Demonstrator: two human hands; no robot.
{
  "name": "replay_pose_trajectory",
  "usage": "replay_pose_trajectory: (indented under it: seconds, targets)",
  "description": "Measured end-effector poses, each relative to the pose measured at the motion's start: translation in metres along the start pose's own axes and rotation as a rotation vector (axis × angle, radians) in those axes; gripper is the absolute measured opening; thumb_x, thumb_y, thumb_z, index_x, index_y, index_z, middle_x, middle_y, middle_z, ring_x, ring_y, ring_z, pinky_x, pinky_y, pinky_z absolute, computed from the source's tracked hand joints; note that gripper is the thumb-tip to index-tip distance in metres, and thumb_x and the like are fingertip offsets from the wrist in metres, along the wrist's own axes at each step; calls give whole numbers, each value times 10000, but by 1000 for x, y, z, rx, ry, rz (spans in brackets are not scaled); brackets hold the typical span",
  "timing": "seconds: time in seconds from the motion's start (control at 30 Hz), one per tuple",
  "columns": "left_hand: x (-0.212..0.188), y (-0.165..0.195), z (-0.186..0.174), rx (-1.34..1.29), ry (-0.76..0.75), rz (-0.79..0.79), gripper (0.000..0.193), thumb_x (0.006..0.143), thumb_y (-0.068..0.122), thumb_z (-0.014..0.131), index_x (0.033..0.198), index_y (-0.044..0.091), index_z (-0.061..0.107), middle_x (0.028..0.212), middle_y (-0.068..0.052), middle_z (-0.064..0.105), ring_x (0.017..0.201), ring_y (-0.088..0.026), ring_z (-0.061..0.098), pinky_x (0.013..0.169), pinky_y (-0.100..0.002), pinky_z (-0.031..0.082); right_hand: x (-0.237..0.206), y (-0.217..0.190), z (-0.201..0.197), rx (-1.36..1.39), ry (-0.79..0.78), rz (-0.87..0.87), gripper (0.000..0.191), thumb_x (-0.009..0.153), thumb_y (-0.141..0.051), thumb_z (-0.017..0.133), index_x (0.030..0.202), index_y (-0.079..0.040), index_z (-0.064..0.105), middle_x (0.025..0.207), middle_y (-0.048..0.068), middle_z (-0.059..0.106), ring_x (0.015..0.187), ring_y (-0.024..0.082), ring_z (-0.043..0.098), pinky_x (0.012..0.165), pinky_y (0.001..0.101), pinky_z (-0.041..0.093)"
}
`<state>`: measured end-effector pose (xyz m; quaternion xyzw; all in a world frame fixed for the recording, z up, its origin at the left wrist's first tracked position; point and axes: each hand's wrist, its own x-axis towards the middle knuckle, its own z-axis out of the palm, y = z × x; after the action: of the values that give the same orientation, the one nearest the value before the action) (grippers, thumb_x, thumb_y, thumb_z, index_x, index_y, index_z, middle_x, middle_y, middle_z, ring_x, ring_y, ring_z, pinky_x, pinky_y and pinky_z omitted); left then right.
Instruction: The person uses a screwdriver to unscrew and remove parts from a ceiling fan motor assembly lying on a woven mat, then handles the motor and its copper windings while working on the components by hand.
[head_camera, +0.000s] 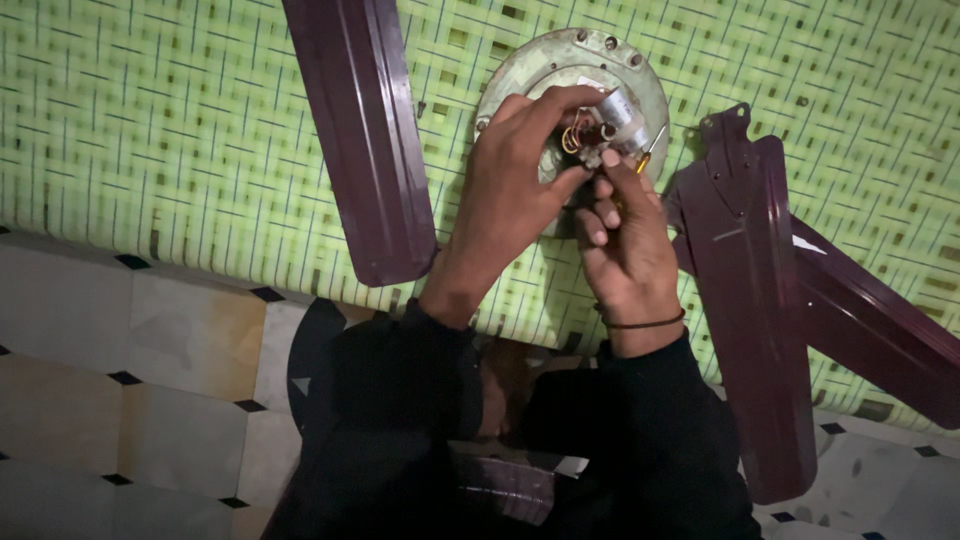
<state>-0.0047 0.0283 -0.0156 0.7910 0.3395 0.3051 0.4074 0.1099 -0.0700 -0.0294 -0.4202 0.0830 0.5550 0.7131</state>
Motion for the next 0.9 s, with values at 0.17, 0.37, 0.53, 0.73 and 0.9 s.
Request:
replay_pose_trajectory:
  seconds: [0.17,0.37,0.53,0.73,0.9]
  targets:
    - [2,-2,0,41,1,-35,659,766,85,902,1340,217,606,1116,-57,681,1055,-219,733,862,-300,641,-8,-3,9,-159,4,-16,172,1009,-208,683,927,-68,626,763,-11,605,510,38,482,417,195,361]
    - [1,-5,1,24,14,7,668,764,76,901,1346,200,597,1134,-65,691,1065,-209,729,859,-284,643,-6,0,5,-179,2,-66,185,1029,-196,693,924,-65,614,765,-6,603,512,33,470,414,190,353]
    - [0,-6,3,20,17,27,664,765,71,901,1344,191,599,1138,-56,704,1072,-201,729,870,-294,638,2,2,-5,-93,14,-35,140,1020,-156,695,955,-67,610,770,-10,600,533,25,450,431,183,346]
    - [-1,-8,4,24,2,-19,651,776,74,897,1345,197,605,1124,-60,679,1060,-197,729,866,-298,647,-1,3,3,-84,21,-41,109,1014,-151,689,978,-73,622,766,-12,600,540,26,467,438,179,358]
    - [-1,-10,3,32,6,-8,641,776,80,900,1337,202,613,1119,-49,686,1054,-200,731,879,-303,644,-13,-1,13,-190,24,-69,235,1040,-247,658,909,-59,609,756,14,625,521,52,508,424,198,394]
